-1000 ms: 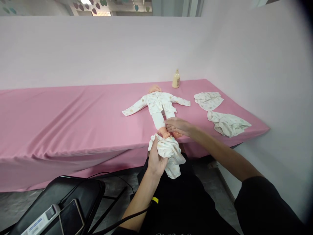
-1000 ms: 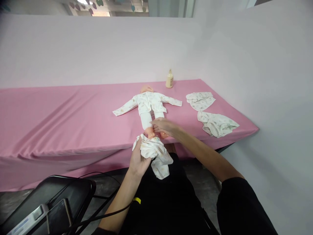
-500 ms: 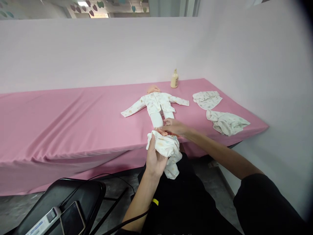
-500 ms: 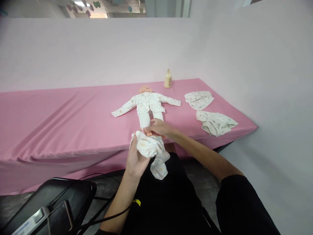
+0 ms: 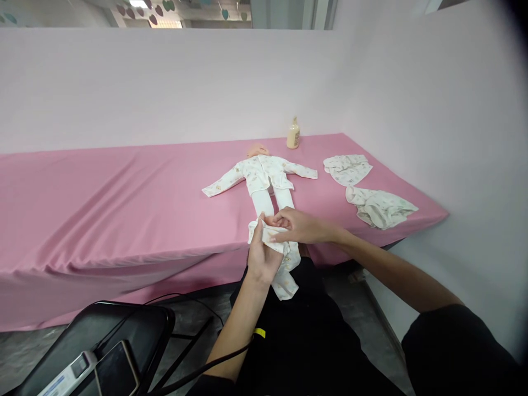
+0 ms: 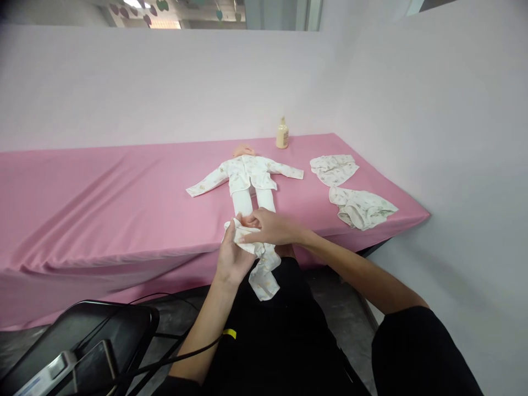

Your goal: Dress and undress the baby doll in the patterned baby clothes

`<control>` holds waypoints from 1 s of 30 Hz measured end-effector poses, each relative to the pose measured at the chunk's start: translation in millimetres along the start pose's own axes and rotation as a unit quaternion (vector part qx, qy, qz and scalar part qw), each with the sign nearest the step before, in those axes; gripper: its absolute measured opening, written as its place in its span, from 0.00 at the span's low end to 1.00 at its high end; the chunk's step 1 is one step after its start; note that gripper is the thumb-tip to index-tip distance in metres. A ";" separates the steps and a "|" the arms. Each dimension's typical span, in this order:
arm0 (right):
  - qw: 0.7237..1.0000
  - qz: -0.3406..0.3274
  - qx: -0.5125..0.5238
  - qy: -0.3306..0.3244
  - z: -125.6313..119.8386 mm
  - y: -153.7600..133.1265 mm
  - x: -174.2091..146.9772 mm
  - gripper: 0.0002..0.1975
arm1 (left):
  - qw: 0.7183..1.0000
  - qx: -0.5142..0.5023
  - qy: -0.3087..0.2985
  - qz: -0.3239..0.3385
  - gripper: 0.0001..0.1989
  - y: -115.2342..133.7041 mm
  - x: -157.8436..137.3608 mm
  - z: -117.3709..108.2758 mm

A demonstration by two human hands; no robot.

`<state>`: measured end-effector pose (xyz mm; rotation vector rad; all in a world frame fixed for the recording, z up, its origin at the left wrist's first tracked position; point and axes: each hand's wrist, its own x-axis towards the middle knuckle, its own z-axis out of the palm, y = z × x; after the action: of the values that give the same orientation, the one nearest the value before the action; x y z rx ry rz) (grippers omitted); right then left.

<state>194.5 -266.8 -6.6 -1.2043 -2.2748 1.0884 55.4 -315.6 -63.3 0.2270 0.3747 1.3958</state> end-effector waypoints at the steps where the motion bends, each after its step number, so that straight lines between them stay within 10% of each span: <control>1: 1.000 -0.004 -0.015 -0.014 0.3 -2.1 -1.9 0.27 | 1.000 0.008 -0.009 0.000 0.13 0.0 0.7 -0.4; 16: 0.986 -0.038 -0.156 -0.050 14.9 -13.0 13.6 0.11 | 0.999 0.002 -0.015 -0.029 0.10 -2.4 -0.2 2.3; 30: 0.994 -0.039 -0.015 0.105 31.1 -12.5 -0.5 0.14 | 0.999 0.025 0.006 0.029 0.11 -2.4 -2.6 10.2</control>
<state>169.2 -286.1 -17.2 -1.1697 -2.1649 0.8598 61.3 -317.9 -54.5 0.2729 0.4160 1.4462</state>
